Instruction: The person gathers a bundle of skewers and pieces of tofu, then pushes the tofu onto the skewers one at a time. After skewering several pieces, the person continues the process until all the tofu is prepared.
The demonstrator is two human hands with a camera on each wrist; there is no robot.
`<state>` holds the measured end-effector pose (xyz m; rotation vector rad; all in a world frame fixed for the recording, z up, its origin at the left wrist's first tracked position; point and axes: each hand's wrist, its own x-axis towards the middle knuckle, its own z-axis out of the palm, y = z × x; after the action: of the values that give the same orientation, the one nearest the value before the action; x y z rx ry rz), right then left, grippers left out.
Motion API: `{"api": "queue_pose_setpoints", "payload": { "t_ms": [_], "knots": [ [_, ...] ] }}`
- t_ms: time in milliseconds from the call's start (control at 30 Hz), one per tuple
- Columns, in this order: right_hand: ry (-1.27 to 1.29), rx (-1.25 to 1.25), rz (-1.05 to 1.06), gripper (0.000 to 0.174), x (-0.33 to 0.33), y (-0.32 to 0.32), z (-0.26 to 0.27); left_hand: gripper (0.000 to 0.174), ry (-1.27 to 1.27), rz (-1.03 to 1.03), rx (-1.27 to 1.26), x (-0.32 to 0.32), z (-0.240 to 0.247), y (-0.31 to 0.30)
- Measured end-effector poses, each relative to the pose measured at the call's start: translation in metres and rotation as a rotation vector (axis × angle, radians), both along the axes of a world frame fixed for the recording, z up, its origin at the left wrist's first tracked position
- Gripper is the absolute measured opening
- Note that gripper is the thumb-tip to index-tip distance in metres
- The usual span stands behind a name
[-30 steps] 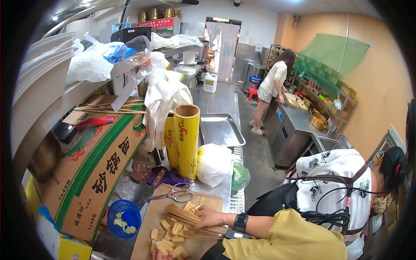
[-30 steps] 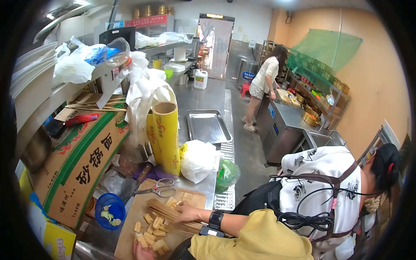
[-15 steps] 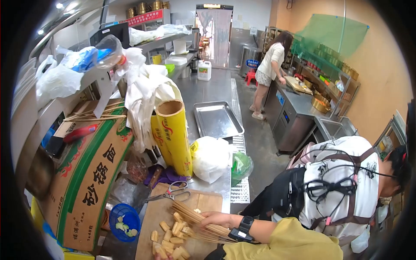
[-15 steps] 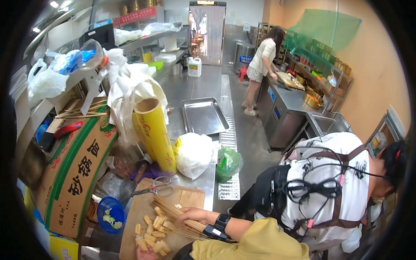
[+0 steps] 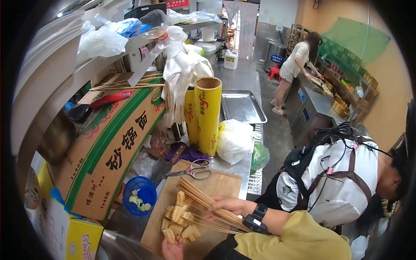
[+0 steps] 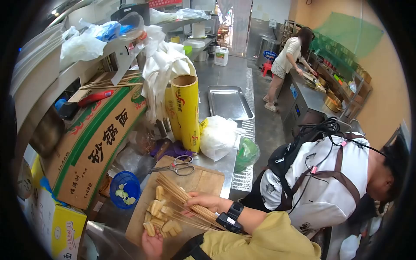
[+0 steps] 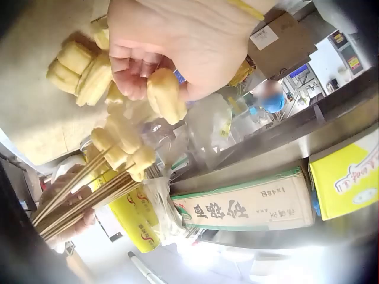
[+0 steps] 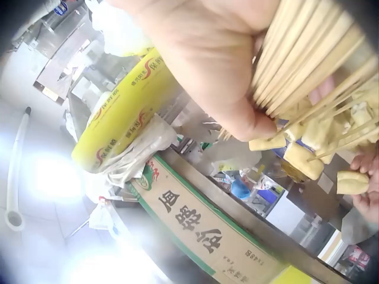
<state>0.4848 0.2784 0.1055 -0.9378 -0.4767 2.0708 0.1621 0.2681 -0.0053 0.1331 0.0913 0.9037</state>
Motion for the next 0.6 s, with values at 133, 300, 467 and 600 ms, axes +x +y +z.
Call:
{"api": "queue_pose_setpoints", "payload": {
  "t_ms": [133, 300, 467, 600],
  "knots": [
    [0.089, 0.014, 0.115, 0.043, -0.016, -0.009, -0.014, 0.038, 0.302, 0.068, -0.133, 0.002, -0.004, -0.010],
    [0.183, -0.032, 0.150, 0.043, -0.039, -0.016, -0.020, 0.044, 0.236, 0.141, -0.153, 0.014, 0.001, -0.020],
    [0.343, -0.033, 0.219, 0.046, -0.053, 0.001, -0.030, 0.045, 0.339, 0.163, -0.013, 0.026, 0.039, -0.019],
    [0.443, -0.117, 0.228, 0.046, -0.053, 0.001, -0.041, 0.047, 0.456, 0.313, -0.294, 0.009, 0.021, -0.028]
  ]
}}
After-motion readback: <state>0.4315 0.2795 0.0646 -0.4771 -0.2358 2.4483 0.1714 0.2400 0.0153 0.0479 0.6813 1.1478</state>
